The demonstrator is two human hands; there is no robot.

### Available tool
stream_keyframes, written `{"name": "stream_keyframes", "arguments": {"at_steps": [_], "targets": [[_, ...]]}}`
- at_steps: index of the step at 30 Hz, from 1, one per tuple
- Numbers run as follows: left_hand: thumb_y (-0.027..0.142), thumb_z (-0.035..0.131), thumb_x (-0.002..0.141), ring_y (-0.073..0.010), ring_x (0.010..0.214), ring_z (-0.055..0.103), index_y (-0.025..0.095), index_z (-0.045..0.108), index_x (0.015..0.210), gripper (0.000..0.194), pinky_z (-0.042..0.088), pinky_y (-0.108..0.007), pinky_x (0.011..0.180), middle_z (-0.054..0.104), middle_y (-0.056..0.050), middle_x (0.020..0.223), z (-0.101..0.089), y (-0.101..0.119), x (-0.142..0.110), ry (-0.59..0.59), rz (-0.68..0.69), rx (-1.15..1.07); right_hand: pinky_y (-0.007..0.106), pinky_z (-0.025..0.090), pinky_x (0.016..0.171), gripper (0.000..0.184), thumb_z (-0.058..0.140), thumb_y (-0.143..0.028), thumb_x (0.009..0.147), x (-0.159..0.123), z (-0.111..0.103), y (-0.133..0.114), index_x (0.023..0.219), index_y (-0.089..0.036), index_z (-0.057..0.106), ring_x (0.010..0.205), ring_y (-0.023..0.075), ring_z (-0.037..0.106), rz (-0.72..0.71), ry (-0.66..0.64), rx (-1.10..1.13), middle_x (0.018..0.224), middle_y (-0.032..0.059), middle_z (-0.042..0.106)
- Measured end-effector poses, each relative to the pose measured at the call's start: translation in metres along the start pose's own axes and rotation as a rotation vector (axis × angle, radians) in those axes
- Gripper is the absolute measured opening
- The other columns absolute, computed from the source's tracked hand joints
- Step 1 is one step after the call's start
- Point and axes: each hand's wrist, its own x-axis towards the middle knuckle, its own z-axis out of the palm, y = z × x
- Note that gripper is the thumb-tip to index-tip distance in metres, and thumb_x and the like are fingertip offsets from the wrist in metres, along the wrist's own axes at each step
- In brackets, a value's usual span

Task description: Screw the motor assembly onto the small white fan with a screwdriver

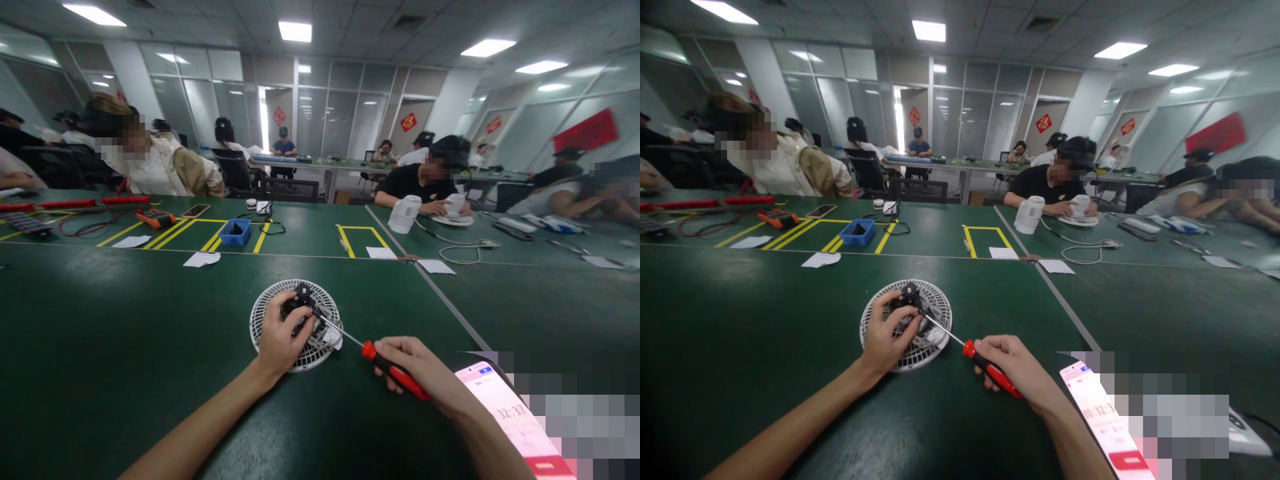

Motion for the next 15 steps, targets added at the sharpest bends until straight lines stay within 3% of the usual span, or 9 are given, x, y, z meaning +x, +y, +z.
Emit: {"name": "stream_keyframes", "arguments": {"at_steps": [15], "targets": [[0.022, 0.071, 0.086, -0.0243, 0.119, 0.057, 0.022, 0.068, 0.102, 0.016, 0.052, -0.044, 0.102, 0.053, -0.008, 0.125, 0.0, 0.0009, 0.0003, 0.035, 0.007, -0.002, 0.021, 0.042, 0.045, 0.054, 0.07, -0.066, 0.078, 0.0029, 0.0007, 0.0031, 0.091, -0.014, 0.068, 0.051, 0.0098, 0.058, 0.029, -0.026, 0.022, 0.072, 0.0017, 0.068]]}}
